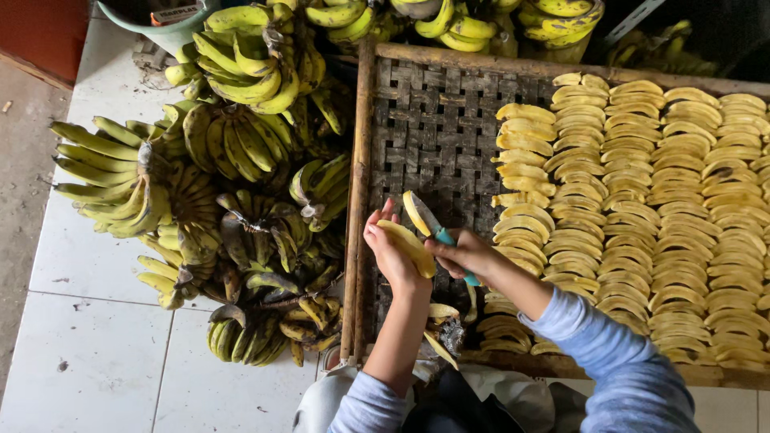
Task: The person sits on the floor and peels bananas one at a time using a small knife, dropping the peels into a white sack and placing the peeled bananas onto a slatted wooden drying tray already covered with rows of peeled bananas. They take unpeeled bananas from a pile beside the tray.
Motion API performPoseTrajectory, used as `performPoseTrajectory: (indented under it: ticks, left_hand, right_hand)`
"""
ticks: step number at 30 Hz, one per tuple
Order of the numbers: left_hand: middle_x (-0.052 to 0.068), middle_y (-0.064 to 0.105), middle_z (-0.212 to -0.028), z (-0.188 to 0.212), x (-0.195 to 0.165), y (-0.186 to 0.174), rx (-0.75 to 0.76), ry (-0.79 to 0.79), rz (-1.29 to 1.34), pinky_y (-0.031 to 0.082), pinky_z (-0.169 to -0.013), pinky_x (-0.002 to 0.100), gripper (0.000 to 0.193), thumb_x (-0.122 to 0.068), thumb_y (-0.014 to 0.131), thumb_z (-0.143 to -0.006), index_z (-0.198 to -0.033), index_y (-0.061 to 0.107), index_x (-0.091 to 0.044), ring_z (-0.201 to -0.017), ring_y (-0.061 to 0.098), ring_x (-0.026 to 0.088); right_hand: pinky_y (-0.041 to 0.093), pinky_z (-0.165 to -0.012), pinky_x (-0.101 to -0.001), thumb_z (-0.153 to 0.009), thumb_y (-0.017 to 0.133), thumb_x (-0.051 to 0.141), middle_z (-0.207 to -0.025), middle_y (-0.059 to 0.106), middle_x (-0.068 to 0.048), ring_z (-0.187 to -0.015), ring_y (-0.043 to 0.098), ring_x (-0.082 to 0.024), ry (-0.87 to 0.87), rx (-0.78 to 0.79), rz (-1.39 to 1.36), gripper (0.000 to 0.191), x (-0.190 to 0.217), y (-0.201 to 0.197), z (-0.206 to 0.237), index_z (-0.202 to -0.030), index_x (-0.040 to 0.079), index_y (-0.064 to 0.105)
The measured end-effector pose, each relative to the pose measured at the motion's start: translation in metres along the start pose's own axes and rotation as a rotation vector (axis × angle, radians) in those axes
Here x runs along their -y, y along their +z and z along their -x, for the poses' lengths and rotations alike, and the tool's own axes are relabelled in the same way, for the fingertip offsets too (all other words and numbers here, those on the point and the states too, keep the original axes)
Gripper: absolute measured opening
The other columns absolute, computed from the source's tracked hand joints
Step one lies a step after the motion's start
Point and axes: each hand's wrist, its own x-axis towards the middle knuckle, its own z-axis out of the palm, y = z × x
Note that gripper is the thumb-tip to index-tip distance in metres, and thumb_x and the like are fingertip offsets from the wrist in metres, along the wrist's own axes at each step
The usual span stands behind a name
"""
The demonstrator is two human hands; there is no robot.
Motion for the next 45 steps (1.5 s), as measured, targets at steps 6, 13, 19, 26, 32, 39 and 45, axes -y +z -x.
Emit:
performPoseTrajectory:
  ticks: [6, 13, 19, 26, 32, 39, 45]
  left_hand:
    - [0.007, 0.049, -0.152, 0.005, 0.006, 0.001, 0.013, -0.037, 0.038, 0.042, -0.11, 0.043, 0.036, -0.033, 0.039, -0.107, -0.136, 0.041, -0.011, -0.131, 0.046, 0.027]
    - [0.005, 0.044, -0.157, 0.008, 0.013, -0.006, -0.107, -0.142, -0.078, 0.027, -0.118, 0.042, 0.058, -0.043, 0.05, -0.101, -0.152, 0.034, -0.02, -0.146, 0.039, 0.022]
    - [0.005, 0.047, -0.157, 0.01, 0.014, -0.007, -0.092, -0.139, -0.082, 0.026, -0.119, 0.043, 0.059, -0.044, 0.052, -0.1, -0.15, 0.037, -0.019, -0.148, 0.038, 0.022]
    - [0.007, 0.053, -0.151, 0.01, 0.007, -0.002, -0.071, -0.152, -0.131, 0.031, -0.116, 0.042, 0.054, -0.041, 0.049, -0.102, -0.149, 0.038, -0.016, -0.144, 0.045, 0.021]
    - [0.005, 0.062, -0.141, 0.008, 0.013, 0.003, -0.091, -0.166, -0.117, 0.036, -0.112, 0.038, 0.048, -0.035, 0.049, -0.103, -0.145, 0.04, -0.015, -0.138, 0.052, 0.018]
    - [0.005, 0.064, -0.137, 0.002, 0.018, 0.001, -0.089, -0.165, -0.091, 0.038, -0.107, 0.036, 0.043, -0.033, 0.048, -0.104, -0.143, 0.043, -0.016, -0.132, 0.055, 0.016]
    - [0.003, 0.065, -0.132, -0.003, 0.023, 0.002, -0.136, -0.142, -0.059, 0.04, -0.098, 0.034, 0.039, -0.029, 0.051, -0.103, -0.139, 0.045, -0.016, -0.12, 0.058, 0.013]
  right_hand:
    - [0.03, -0.037, -0.0233, -0.082, 0.083, 0.03, -0.059, 0.057, 0.001, -0.039, 0.04, -0.008, 0.067, -0.056, -0.087, 0.032, 0.015, -0.006, 0.002, -0.101, 0.006, 0.074]
    - [0.028, -0.04, -0.0229, -0.085, 0.08, 0.025, -0.069, 0.067, -0.001, -0.044, 0.036, -0.008, 0.039, -0.307, 0.431, 0.021, 0.096, -0.078, -0.066, -0.097, 0.009, 0.078]
    - [0.044, -0.052, -0.0274, -0.085, 0.08, 0.022, -0.083, 0.076, -0.004, -0.057, 0.058, -0.011, -0.14, -0.484, 0.694, 0.016, 0.136, -0.128, -0.091, -0.096, 0.012, 0.082]
    - [0.055, -0.08, -0.0354, -0.088, 0.08, 0.019, -0.095, 0.077, -0.009, -0.084, 0.072, -0.019, -0.456, -0.651, 0.874, 0.017, 0.18, -0.173, -0.091, -0.101, 0.009, 0.08]
    - [0.052, -0.066, -0.0323, -0.096, 0.078, 0.016, -0.092, 0.073, -0.005, -0.074, 0.066, -0.015, -0.527, -0.835, 0.65, 0.014, 0.171, -0.205, -0.081, -0.107, 0.008, 0.076]
    - [0.056, -0.059, -0.0257, -0.094, 0.076, 0.01, -0.095, 0.074, 0.005, -0.068, 0.067, -0.008, -0.559, -0.885, 0.463, 0.013, 0.15, -0.223, -0.074, -0.107, 0.009, 0.076]
    - [0.058, -0.077, -0.0323, -0.089, 0.083, 0.005, -0.095, 0.079, -0.008, -0.086, 0.075, -0.018, -0.849, -1.069, 0.809, 0.012, 0.138, -0.229, -0.085, -0.1, 0.008, 0.082]
